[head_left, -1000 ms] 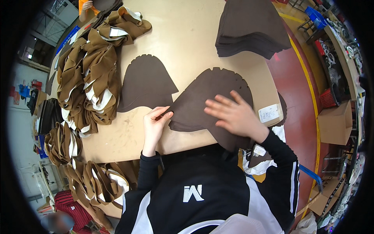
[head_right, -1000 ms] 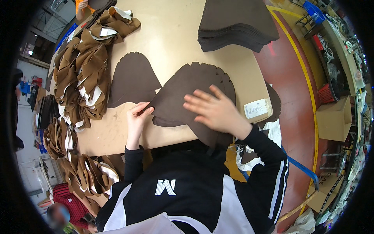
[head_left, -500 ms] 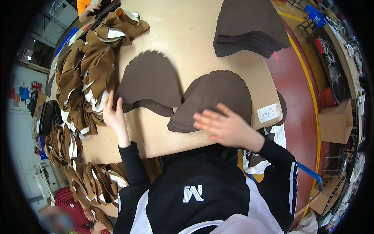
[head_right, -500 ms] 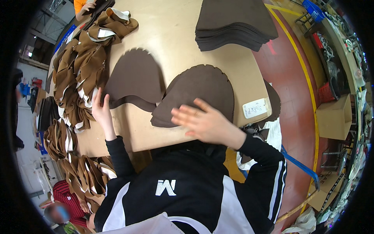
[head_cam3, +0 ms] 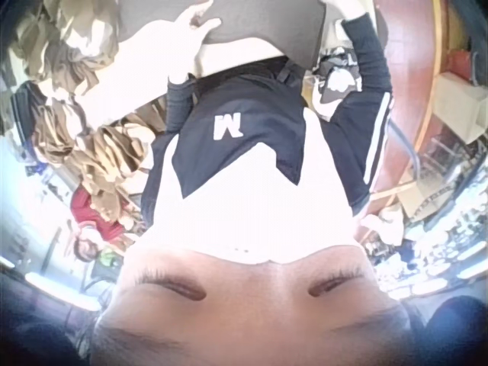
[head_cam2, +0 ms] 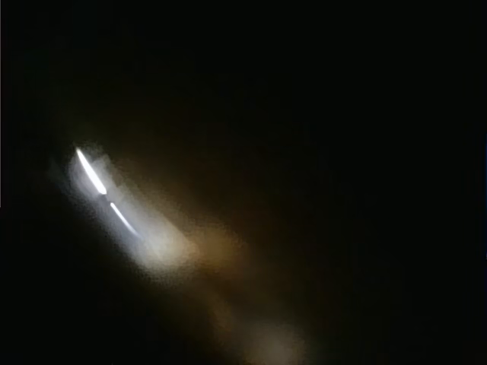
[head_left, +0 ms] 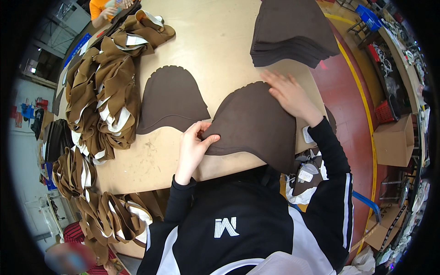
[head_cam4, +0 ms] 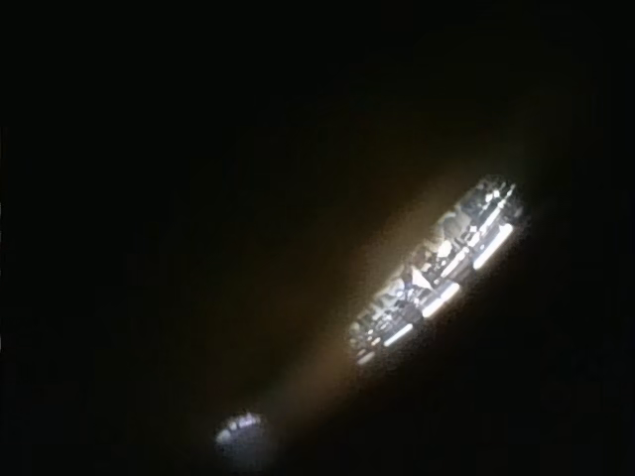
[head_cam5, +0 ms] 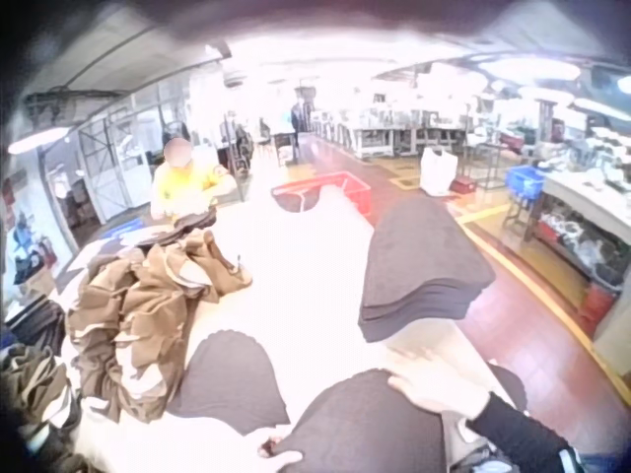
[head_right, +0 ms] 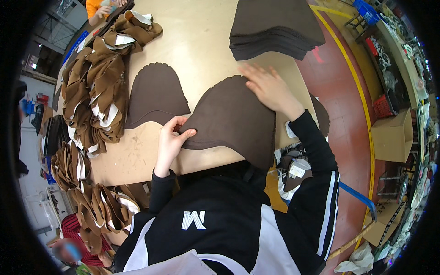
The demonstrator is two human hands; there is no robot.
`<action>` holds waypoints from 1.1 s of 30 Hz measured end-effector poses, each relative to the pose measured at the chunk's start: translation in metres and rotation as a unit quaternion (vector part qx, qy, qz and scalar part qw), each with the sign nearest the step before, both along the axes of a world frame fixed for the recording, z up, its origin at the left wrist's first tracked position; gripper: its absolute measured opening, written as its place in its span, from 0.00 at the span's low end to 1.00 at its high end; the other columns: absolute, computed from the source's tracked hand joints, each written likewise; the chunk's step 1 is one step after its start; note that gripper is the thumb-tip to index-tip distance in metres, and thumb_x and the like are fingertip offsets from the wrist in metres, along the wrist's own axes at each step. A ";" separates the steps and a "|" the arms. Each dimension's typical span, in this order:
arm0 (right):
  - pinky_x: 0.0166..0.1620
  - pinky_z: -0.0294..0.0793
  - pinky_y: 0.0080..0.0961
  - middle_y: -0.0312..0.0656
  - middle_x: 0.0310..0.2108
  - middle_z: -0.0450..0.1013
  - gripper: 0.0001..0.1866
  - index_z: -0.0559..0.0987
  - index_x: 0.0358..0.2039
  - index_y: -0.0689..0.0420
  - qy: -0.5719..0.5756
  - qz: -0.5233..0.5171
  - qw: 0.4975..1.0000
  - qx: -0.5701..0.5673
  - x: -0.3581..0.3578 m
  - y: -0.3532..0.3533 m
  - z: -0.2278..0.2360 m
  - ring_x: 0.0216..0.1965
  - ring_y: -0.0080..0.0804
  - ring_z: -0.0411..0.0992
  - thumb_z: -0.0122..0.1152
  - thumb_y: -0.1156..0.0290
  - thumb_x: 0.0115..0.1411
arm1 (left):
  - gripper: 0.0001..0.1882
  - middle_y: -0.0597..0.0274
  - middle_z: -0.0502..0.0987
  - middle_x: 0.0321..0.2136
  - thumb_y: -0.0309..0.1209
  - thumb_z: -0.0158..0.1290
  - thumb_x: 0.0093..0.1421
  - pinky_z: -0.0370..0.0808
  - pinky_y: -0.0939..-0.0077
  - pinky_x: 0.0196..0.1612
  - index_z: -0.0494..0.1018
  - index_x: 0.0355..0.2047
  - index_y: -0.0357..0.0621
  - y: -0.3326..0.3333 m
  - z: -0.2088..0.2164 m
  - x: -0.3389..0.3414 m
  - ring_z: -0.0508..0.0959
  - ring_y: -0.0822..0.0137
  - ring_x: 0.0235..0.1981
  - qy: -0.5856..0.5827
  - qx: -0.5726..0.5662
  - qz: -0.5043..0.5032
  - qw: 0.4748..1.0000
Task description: The person repeatedly picks up brown fabric pieces from a table, folds them in half, and stacks them. The person handles the fabric by hand, smoothing and aligning edges before stacking the folded pieces into a growing pile.
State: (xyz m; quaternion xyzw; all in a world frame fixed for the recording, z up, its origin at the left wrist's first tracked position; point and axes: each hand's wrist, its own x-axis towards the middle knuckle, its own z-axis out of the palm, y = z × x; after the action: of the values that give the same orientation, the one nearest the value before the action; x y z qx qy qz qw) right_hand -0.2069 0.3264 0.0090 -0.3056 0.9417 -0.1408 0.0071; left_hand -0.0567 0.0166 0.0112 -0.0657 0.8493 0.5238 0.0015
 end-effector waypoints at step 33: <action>0.73 0.46 0.56 0.30 0.74 0.56 0.33 0.64 0.71 0.40 0.174 0.110 0.975 0.088 0.042 -0.020 0.025 0.74 0.35 0.52 0.56 0.51 0.66 | 0.13 0.64 0.80 0.38 0.24 0.67 0.57 0.72 0.80 0.47 0.78 0.41 0.37 0.007 -0.005 0.007 0.75 0.75 0.39 -0.074 0.069 0.064 0.993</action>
State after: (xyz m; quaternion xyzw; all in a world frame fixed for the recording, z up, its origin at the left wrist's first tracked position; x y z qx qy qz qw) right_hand -0.1651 0.3068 0.0337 -0.4257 0.8976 -0.0005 -0.1148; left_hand -0.0497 0.0240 0.0061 -0.1586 0.8026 0.5739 0.0356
